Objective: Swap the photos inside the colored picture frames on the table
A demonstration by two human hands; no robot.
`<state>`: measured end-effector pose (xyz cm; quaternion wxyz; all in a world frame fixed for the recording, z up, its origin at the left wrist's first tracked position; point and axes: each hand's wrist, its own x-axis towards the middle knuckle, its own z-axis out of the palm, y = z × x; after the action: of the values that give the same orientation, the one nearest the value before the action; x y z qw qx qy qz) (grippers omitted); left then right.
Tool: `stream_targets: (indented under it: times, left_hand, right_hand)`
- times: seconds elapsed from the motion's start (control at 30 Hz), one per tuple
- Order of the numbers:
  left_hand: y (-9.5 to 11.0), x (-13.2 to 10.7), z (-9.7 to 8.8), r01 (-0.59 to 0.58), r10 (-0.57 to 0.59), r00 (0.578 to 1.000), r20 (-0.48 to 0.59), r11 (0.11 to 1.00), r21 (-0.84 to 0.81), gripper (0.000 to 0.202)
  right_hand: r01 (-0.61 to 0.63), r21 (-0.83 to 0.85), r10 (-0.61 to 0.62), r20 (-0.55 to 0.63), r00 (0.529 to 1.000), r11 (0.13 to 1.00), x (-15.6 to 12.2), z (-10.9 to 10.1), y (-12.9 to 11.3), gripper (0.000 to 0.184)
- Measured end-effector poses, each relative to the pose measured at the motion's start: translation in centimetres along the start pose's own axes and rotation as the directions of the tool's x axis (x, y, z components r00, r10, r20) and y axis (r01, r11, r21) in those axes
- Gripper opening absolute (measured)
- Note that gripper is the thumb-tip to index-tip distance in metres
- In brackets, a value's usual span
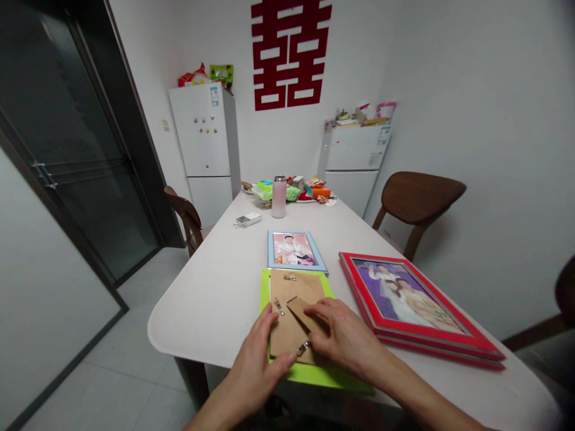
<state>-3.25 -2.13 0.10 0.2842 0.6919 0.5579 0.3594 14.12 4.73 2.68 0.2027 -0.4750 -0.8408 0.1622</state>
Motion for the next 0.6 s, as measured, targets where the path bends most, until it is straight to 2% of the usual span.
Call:
stream_targets:
  times: [0.07,0.13,0.2,0.27,0.37,0.47,0.6]
  left_hand:
    - [0.1,0.8,0.0,0.034,-0.055,0.991,-0.120,0.984,-0.172,0.047]
    - [0.2,1.7,0.0,0.047,-0.133,0.974,-0.182,0.910,-0.412,0.042]
    - [0.0,2.3,-0.2,0.082,-0.245,0.954,-0.172,0.765,-0.639,0.041]
    - [-0.5,2.6,-0.8,0.125,-0.345,0.927,-0.145,0.649,-0.750,0.040]
    - [-1.9,2.1,-2.7,0.142,-0.410,0.896,-0.169,0.625,-0.768,0.036]
    - [-3.7,1.2,-5.0,0.176,-0.468,0.858,-0.213,0.656,-0.734,0.033]
    - [-5.8,0.2,-7.4,0.262,-0.523,0.810,-0.266,0.728,-0.633,0.030]
  right_hand:
    - [-0.012,0.000,0.012,-0.025,1.000,1.000,0.2,-0.6,-0.8,0.032]
    - [0.000,0.026,0.001,-0.031,1.000,1.000,0.3,-0.9,-1.7,0.031]
    - [0.041,0.081,-0.038,-0.032,0.999,0.996,0.3,-1.0,-2.3,0.031]
    - [0.066,0.136,-0.060,-0.049,0.997,0.988,0.3,-0.9,-2.0,0.032]
    - [-0.007,0.094,0.015,-0.090,0.996,0.996,0.1,-0.5,0.0,0.034]
    - [-0.136,-0.075,0.129,-0.095,0.987,0.988,-0.1,0.1,2.5,0.037]
    - [-0.206,-0.216,0.198,-0.057,0.979,0.955,-0.3,1.0,4.1,0.041]
